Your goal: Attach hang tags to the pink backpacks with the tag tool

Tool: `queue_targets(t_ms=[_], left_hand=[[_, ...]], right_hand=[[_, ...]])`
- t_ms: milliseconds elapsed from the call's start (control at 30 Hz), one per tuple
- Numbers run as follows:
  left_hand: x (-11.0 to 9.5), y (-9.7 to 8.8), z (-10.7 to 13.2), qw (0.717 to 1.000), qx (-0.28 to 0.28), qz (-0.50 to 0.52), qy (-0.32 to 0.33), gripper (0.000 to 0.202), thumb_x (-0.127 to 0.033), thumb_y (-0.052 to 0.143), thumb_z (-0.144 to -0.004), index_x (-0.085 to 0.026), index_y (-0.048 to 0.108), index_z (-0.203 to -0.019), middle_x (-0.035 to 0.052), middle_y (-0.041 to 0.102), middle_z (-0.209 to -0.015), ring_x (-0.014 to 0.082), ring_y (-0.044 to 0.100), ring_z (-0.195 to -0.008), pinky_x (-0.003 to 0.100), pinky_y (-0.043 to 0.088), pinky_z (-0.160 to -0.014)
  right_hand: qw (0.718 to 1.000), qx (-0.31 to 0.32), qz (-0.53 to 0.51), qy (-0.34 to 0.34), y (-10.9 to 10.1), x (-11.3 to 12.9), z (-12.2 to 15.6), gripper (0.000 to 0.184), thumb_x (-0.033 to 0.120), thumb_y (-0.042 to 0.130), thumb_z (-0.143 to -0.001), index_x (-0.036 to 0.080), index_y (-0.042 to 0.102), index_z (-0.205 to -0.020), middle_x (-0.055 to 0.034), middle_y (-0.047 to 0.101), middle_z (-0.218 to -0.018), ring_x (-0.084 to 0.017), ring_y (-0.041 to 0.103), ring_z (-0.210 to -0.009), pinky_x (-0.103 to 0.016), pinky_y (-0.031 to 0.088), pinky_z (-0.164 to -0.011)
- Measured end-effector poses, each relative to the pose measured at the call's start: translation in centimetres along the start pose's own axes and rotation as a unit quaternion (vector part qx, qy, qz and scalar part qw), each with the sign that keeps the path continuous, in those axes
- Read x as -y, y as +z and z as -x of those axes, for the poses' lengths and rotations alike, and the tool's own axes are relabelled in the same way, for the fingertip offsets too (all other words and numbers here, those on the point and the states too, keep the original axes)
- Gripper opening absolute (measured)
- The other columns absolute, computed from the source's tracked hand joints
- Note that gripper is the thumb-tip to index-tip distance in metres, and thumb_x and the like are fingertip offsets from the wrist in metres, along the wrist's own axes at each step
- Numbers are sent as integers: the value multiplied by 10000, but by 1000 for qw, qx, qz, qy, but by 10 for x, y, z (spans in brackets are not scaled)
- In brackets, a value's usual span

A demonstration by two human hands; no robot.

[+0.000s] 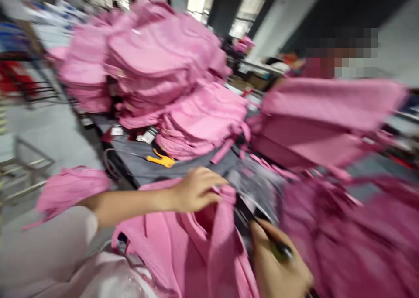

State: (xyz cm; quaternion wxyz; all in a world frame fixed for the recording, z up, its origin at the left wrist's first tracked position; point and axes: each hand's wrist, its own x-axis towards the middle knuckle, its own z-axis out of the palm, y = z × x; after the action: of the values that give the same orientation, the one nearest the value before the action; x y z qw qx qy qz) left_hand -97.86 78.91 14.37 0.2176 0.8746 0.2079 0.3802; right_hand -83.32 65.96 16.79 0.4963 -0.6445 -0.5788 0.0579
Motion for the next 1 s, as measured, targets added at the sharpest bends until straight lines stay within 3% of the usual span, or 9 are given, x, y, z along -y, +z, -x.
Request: queue_targets(t_ms=[100,267,367,500,567,700,867,933,1000], left_hand=[[-8,-7,16,995,-28,88,-43,422,-385,715,-885,-159,670,-1238,97,741,-1153,236,670,-1060,403,516,-978],[-12,-11,20,989,-71,128,-15,365,-299,722,-885,-177,664,-1224,75,734,-1148,196,668,-1063,342,519,-975],[-19,-13,17,984,-131,115,32,312,-337,655,-937,-184,668,-1208,89,709,-1188,198,636,-1135,362,500,-1025],[-24,-16,19,975,-38,216,43,323,-351,642,-947,-182,668,-1220,59,745,-1062,133,697,-888,251,563,-816],[-22,-17,24,977,-13,205,54,209,-290,635,-945,-179,706,-1107,35,767,-960,130,716,-849,240,575,-785],[-6,-24,38,968,-110,59,219,232,-100,516,-946,-200,706,-1035,40,780,-996,132,736,-947,256,608,-818],[8,-26,51,949,-72,-80,296,224,-157,510,-971,-236,716,-1008,35,767,-1098,158,726,-1059,309,644,-845],[11,-23,55,952,-24,-73,296,236,-158,501,-979,-236,713,-1045,43,746,-1168,169,700,-1140,333,636,-908],[15,-21,59,964,-10,-68,255,273,-170,516,-981,-239,669,-1197,77,686,-1304,193,621,-1281,397,579,-1042]], right_hand=[[973,-151,-23,171,-9,-12,31,263,441,762,-786,204,738,-899,12,616,-584,-159,539,-449,-293,431,-423],[970,-242,33,23,-7,1,43,132,301,748,-830,208,765,-922,-38,748,-844,-180,700,-745,-323,555,-740],[973,-229,-6,-9,-10,14,42,68,278,741,-838,216,752,-862,-47,741,-915,-190,700,-840,-318,558,-746],[972,-172,-75,143,-10,17,39,222,404,751,-815,188,734,-862,-14,681,-748,-117,567,-550,-249,453,-498],[976,-121,-82,159,-6,16,38,224,403,740,-808,186,737,-860,-20,702,-745,-137,614,-602,-271,505,-570],[979,-70,-93,165,-2,18,38,319,392,745,-795,203,718,-1050,-66,765,-986,-187,715,-865,-298,569,-734],[887,85,-301,339,11,22,35,467,602,786,-709,175,611,-779,-29,689,-646,-113,527,-429,-205,338,-352],[884,62,-312,343,20,16,33,477,597,802,-681,192,551,-701,9,636,-572,-86,438,-380,-209,318,-347],[918,16,-244,312,26,5,30,439,568,784,-697,200,545,-685,32,595,-532,-90,422,-376,-220,320,-362]])
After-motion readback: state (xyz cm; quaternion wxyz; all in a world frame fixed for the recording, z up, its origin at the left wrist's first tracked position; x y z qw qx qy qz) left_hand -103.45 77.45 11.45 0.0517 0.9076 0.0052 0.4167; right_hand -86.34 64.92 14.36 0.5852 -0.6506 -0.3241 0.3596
